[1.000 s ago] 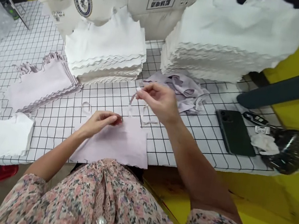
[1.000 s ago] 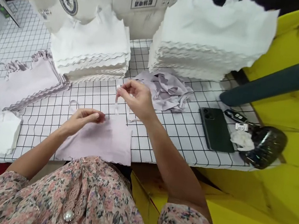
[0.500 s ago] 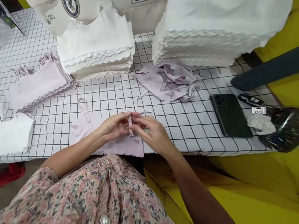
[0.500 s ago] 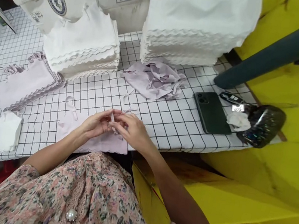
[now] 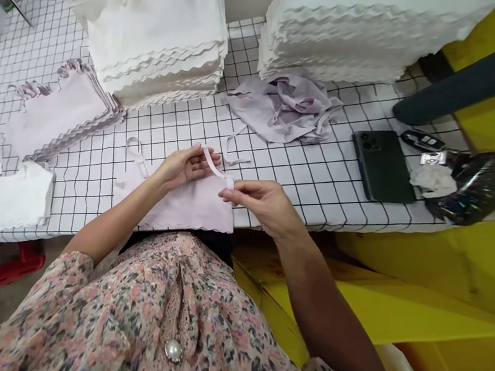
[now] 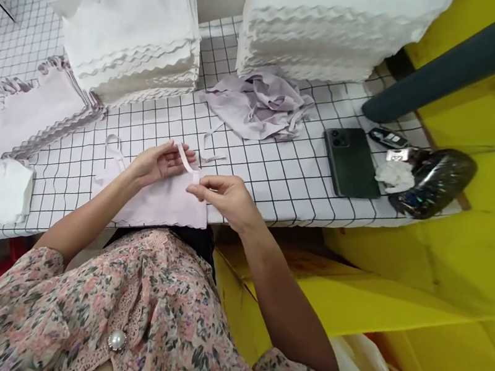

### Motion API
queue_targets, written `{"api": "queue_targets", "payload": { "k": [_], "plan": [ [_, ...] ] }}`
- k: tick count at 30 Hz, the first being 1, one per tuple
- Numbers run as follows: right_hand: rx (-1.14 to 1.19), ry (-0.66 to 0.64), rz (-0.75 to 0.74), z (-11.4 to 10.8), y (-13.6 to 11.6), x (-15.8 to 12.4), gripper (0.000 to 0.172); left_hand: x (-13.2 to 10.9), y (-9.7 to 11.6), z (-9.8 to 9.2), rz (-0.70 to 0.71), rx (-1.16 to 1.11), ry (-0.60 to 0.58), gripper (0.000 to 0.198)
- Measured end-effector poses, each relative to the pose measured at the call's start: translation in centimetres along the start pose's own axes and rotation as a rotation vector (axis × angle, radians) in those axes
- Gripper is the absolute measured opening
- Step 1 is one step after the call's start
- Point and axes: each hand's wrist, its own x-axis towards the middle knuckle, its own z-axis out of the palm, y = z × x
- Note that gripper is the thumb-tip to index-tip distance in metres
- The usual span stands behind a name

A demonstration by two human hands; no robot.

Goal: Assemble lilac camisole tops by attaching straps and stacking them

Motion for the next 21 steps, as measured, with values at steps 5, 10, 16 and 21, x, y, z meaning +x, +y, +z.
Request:
{"api": "queue_targets", "payload": {
  "k": [5,10,16,21],
  "plan": [
    [0.301,0.108,0.071,1.1,-0.1,3.2,0.055,-3.0,-0.3,-1.6,0.003,0.186,-0.092,0.039],
    [0.325,0.124,0.046,2.0,-0.1,4.3,0.055,-4.3,-2.1,-1.1,0.251,0.298,-0.081,0.047],
    [0.204,0.136,-0.127,3.0,0.3,4.6,0.041,-3.1,-2.6,-1.1,0.428,0.402,-0.016,0.043],
    [0.176,0.38,-0.33,0.3,-0.2,5.5,0.025,-4.0,-2.5,-3.8,0.637,1.062,0.113,0.024]
  ]
}}
